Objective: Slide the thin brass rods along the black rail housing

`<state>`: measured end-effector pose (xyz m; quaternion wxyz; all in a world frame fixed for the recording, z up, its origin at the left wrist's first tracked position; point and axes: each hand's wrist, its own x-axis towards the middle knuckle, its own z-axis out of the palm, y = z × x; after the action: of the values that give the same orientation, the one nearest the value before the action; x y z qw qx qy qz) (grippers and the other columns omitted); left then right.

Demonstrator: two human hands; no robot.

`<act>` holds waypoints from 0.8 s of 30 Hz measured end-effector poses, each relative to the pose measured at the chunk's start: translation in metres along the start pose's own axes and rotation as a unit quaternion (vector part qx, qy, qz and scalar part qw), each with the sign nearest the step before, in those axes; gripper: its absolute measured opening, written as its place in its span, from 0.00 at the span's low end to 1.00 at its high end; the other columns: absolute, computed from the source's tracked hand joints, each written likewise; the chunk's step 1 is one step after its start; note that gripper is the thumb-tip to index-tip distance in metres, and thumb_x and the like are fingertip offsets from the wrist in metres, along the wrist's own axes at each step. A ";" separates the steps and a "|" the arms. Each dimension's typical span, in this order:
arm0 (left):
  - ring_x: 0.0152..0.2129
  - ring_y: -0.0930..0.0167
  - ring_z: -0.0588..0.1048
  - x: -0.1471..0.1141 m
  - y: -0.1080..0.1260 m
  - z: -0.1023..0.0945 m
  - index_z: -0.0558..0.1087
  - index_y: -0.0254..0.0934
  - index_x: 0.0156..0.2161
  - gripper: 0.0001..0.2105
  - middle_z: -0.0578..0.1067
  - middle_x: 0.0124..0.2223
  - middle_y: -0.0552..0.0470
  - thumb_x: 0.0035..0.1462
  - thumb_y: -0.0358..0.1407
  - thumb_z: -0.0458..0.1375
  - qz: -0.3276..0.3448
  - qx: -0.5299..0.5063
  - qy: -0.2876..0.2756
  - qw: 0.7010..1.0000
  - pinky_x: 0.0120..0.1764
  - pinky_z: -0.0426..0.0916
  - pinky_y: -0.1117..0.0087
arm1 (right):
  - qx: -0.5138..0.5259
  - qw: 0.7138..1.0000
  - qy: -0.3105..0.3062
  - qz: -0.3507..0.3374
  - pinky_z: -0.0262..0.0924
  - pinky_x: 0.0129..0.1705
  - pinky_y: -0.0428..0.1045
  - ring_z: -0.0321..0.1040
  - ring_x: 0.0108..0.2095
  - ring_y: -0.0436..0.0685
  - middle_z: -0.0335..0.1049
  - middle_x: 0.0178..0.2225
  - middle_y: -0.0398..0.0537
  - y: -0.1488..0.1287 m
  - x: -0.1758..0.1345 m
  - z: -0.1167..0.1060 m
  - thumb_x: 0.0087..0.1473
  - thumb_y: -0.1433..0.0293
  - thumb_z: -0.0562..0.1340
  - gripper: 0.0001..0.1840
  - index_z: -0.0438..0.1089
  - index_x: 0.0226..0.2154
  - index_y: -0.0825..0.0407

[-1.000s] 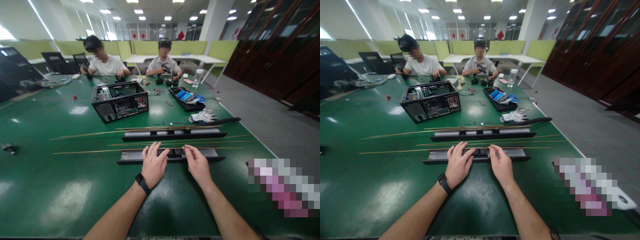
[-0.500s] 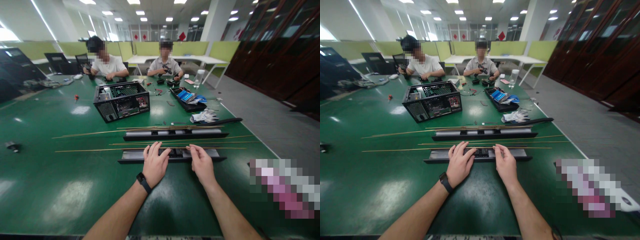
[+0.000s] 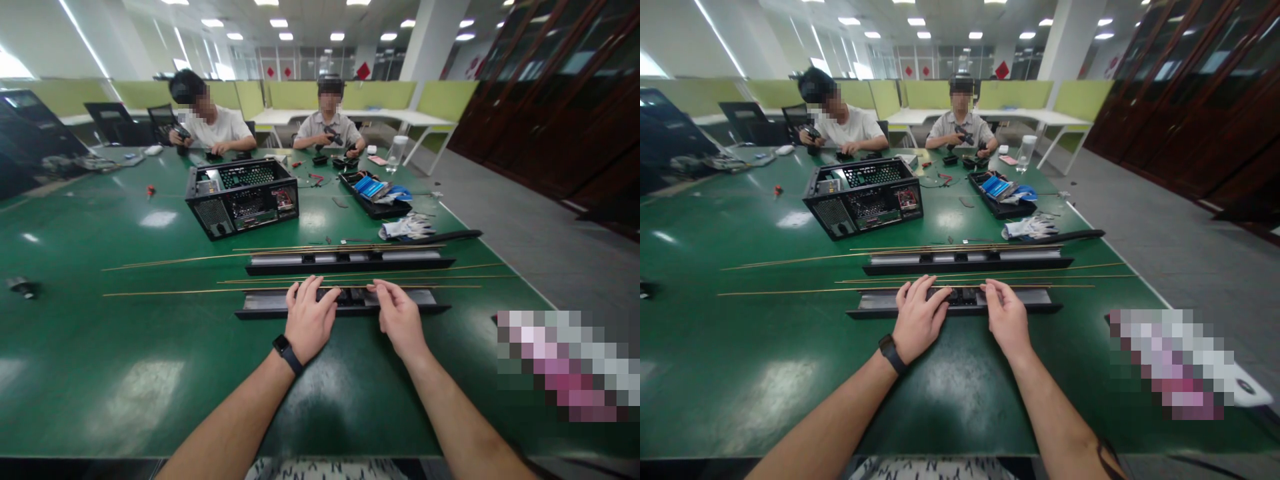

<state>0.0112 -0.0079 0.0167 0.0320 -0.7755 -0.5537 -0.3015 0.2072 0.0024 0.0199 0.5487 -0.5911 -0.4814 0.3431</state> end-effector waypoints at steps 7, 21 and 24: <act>0.62 0.61 0.61 0.000 -0.001 0.000 0.72 0.52 0.54 0.14 0.68 0.61 0.47 0.65 0.37 0.54 0.003 0.000 0.001 1.000 0.62 0.50 0.49 | 0.025 0.999 -0.024 0.006 0.51 0.10 0.45 0.57 0.11 0.43 0.76 0.47 0.57 0.004 0.003 -0.002 0.58 0.49 0.61 0.26 0.72 0.47 0.53; 0.62 0.61 0.62 0.000 -0.001 0.001 0.73 0.51 0.54 0.14 0.69 0.61 0.46 0.65 0.37 0.54 0.003 -0.003 0.005 1.000 0.63 0.49 0.49 | 0.029 0.999 -0.026 -0.009 0.49 0.10 0.44 0.56 0.11 0.43 0.77 0.46 0.55 0.003 0.003 -0.002 0.59 0.51 0.60 0.24 0.72 0.46 0.53; 0.62 0.61 0.62 0.000 -0.001 0.000 0.72 0.51 0.54 0.14 0.69 0.61 0.46 0.65 0.37 0.54 0.003 -0.005 0.004 1.000 0.63 0.49 0.49 | 0.025 0.999 -0.027 -0.009 0.49 0.10 0.44 0.57 0.11 0.43 0.77 0.45 0.55 0.003 0.003 -0.002 0.59 0.50 0.60 0.25 0.72 0.46 0.53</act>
<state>0.0105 -0.0076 0.0160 0.0313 -0.7763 -0.5499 -0.3067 0.2106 0.0046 0.0180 0.5535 -0.5635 -0.4922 0.3659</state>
